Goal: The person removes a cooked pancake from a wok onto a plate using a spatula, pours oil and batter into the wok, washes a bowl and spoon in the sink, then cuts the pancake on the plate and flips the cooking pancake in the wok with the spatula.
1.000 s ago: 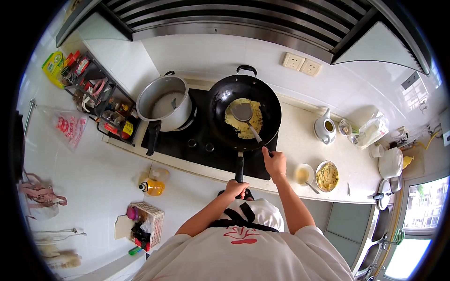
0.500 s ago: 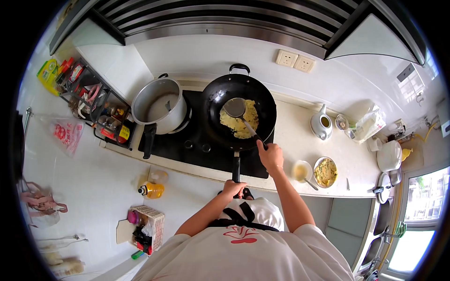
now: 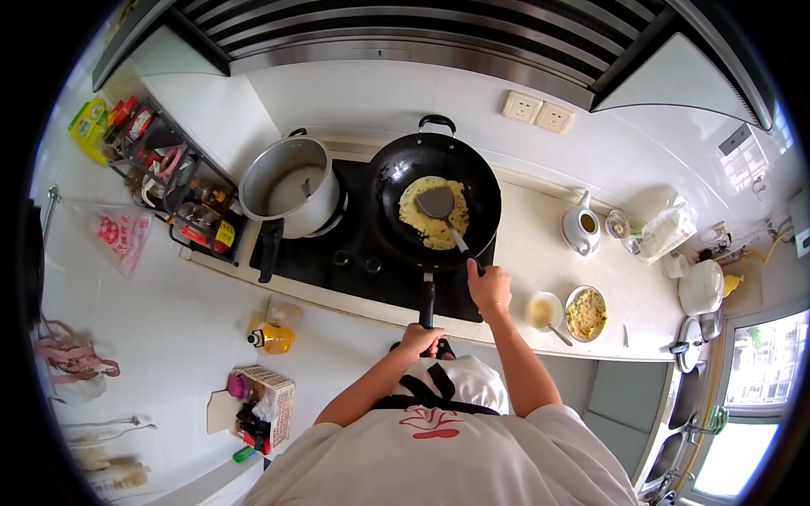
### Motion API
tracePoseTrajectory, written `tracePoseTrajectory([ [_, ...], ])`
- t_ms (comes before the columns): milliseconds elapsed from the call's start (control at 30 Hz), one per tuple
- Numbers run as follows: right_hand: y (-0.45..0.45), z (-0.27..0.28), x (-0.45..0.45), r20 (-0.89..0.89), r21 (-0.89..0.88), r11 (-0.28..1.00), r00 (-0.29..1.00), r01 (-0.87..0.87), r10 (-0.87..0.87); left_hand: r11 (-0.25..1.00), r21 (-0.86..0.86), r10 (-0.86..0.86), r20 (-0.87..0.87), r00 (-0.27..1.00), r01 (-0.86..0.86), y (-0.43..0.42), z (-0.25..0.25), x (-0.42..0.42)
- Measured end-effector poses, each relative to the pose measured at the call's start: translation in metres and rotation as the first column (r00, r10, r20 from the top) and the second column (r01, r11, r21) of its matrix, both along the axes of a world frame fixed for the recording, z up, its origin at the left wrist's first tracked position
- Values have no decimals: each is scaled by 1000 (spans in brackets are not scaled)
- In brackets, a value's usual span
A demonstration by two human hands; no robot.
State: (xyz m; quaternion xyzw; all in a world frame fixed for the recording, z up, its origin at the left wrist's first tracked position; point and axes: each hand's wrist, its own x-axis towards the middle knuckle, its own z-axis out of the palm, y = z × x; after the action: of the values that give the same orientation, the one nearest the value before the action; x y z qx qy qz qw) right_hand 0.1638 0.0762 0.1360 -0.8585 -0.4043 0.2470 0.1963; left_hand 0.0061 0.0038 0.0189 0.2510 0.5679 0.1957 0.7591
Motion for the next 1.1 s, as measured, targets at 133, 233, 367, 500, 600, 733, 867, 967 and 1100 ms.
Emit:
tracePoseTrajectory([
  [133,-4,10,-1,-8,-57,998,1000,-7,6,1000,5,-9,-27,1000,9,2,10,1],
  [233,-9,3,4,54,-31,1000,999,-4,5,1000,21,2,-29,1000,-2,1,2,2],
  [367,-9,11,3,18,-36,999,1000,2,-2,1000,19,4,1,1000,-4,2,3,0],
  [500,-10,-4,8,84,-25,999,996,22,-20,1000,19,-13,-1,1000,13,-1,3,2],
  [600,-14,9,6,64,-58,998,998,-19,23,1000,31,-6,10,1000,5,2,-1,2],
  [733,-28,30,3,12,-92,996,1000,-23,24,1000,18,-1,7,1000,1,-1,0,0],
  [867,-40,27,9,103,-64,994,990,-85,91,1000,0,12,-7,1000,-12,-2,2,0],
  [967,-49,33,13,158,-61,991,979,-122,130,1000,8,-5,-23,1000,5,-2,1,3],
  [1100,-47,48,23,201,-70,981,960,-183,193,1000,-3,-1,-38,999,1,-2,1,0],
])
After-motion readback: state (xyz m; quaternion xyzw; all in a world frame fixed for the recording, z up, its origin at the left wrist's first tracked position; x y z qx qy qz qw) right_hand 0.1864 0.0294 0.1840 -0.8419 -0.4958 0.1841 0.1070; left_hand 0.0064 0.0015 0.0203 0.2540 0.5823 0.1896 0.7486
